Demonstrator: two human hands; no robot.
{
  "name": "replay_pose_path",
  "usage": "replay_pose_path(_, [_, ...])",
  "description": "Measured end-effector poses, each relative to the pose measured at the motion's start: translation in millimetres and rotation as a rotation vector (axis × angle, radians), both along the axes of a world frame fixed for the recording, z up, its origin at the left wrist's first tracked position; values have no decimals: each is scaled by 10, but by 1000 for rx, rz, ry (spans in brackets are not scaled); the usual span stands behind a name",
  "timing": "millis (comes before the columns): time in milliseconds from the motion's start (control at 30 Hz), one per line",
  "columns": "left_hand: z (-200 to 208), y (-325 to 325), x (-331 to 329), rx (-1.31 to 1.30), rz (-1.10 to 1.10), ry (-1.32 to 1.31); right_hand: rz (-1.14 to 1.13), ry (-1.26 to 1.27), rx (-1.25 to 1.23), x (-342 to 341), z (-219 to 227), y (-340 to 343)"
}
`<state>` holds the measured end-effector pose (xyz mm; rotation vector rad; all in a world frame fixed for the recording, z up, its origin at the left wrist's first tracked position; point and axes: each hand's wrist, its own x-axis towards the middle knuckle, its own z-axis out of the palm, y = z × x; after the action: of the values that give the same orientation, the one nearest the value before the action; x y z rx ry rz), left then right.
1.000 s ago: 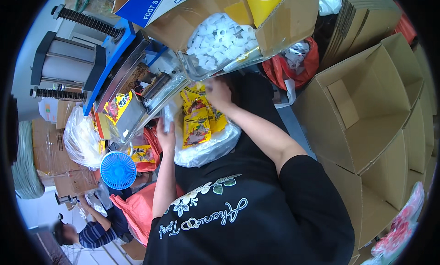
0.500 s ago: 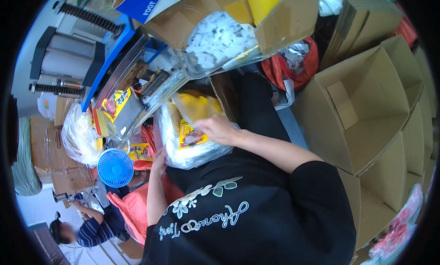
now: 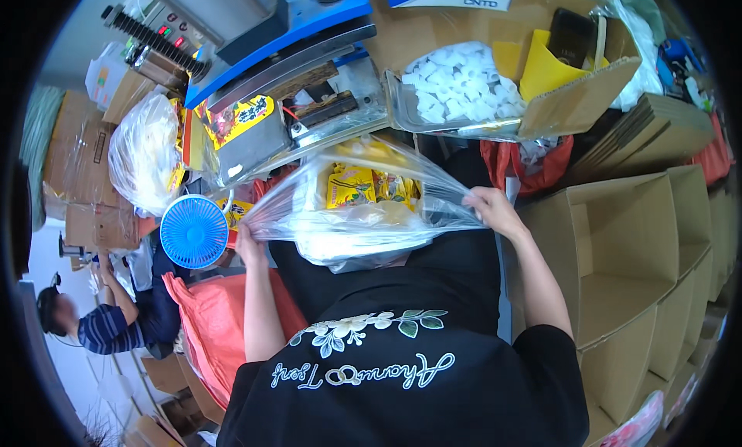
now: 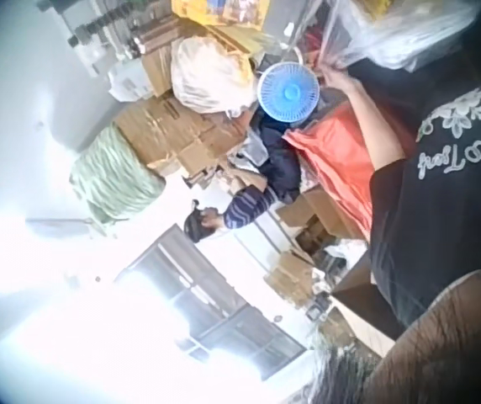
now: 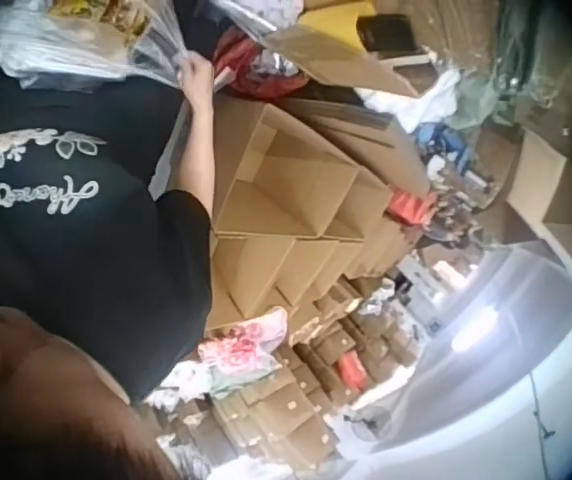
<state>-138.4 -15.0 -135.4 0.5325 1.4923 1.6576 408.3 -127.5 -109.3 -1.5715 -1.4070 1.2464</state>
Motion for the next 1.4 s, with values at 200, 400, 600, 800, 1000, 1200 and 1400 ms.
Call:
replay_pose_path(200, [-419, 156, -8, 44, -71, -504, -450, 205, -147, 117, -308, -31])
replay_pose_path(400, [31, 377, 339, 110, -38, -769, -822, 715, 153, -43, 57, 241])
replay_pose_path(600, [840, 311, 1334, 215, -726, -296, -64, -104, 574, -655, 1057, 430])
replay_pose_path(800, [596, -125, 2211, 214, -1266, 97, 480, -320, 744, -1562, 1172, 771])
replay_pose_path(1000, [479, 34, 2024, 42, -1402, 411, 187, -44, 427, -1479, 1040, 967])
replay_pose_path(1200, [363, 188, 1854, 76, -1456, 220, 268, -311, 589, -1670, 718, 1103])
replay_pose_path(1400, [506, 396, 1607, -161, -1308, -263, 284, -341, 668, -1904, 867, 846])
